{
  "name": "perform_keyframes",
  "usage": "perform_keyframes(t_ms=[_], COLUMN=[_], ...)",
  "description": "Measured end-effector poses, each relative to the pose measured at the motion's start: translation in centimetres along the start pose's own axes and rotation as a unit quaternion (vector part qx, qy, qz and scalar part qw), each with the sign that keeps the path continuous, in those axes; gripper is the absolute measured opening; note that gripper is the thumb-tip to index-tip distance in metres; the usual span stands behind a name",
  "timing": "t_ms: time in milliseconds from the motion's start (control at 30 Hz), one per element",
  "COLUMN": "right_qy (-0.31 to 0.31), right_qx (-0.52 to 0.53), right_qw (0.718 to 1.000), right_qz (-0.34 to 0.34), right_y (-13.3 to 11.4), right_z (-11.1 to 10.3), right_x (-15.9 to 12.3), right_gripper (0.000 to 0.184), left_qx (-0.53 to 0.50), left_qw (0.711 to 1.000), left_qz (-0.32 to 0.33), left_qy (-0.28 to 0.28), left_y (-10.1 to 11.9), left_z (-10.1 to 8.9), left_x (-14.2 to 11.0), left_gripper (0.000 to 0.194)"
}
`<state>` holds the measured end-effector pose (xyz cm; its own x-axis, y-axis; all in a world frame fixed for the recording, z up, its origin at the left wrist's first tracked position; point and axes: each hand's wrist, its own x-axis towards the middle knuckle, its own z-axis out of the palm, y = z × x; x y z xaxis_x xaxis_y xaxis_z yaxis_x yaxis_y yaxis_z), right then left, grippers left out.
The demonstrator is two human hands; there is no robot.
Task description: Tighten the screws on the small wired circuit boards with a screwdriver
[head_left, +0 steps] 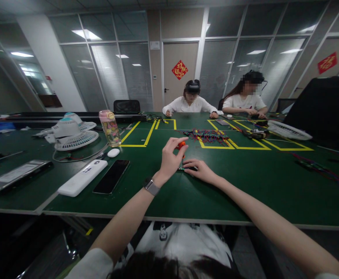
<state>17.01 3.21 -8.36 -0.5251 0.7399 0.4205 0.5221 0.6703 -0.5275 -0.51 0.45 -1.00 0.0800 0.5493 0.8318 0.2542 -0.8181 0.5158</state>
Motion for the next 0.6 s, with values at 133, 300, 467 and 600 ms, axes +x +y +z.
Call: perform_keyframes(t_ms=[133, 300, 467, 600], right_qy=[-0.002, -0.003, -0.001, 0.001], right_qx=[0.004, 0.004, -0.002, -0.008], right_qw=[1.0, 1.0, 1.0, 1.0], right_qz=[0.004, 0.005, -0.004, -0.009], right_y=[-0.07, -0.27, -0.19, -0.13], right_z=[0.01, -0.1, -0.06, 0.02], right_x=[-0.03, -0.07, -0.1, -0.15], right_gripper=[0.021, 0.021, 0.02, 0.02], left_qx=[0.052, 0.028, -0.01, 0.029], left_qw=[0.998, 0.999, 1.0, 0.999], left_qz=[-0.014, -0.019, -0.022, -0.012], left_qy=[0.017, -0.007, 0.006, 0.038], left_y=[0.19, -0.32, -0.33, 0.07], left_z=[-0.23, -0.54, -0.08, 0.2], left_x=[0.2, 0.37, -0.04, -0.06], left_gripper=[0.018, 0.031, 0.027, 0.019])
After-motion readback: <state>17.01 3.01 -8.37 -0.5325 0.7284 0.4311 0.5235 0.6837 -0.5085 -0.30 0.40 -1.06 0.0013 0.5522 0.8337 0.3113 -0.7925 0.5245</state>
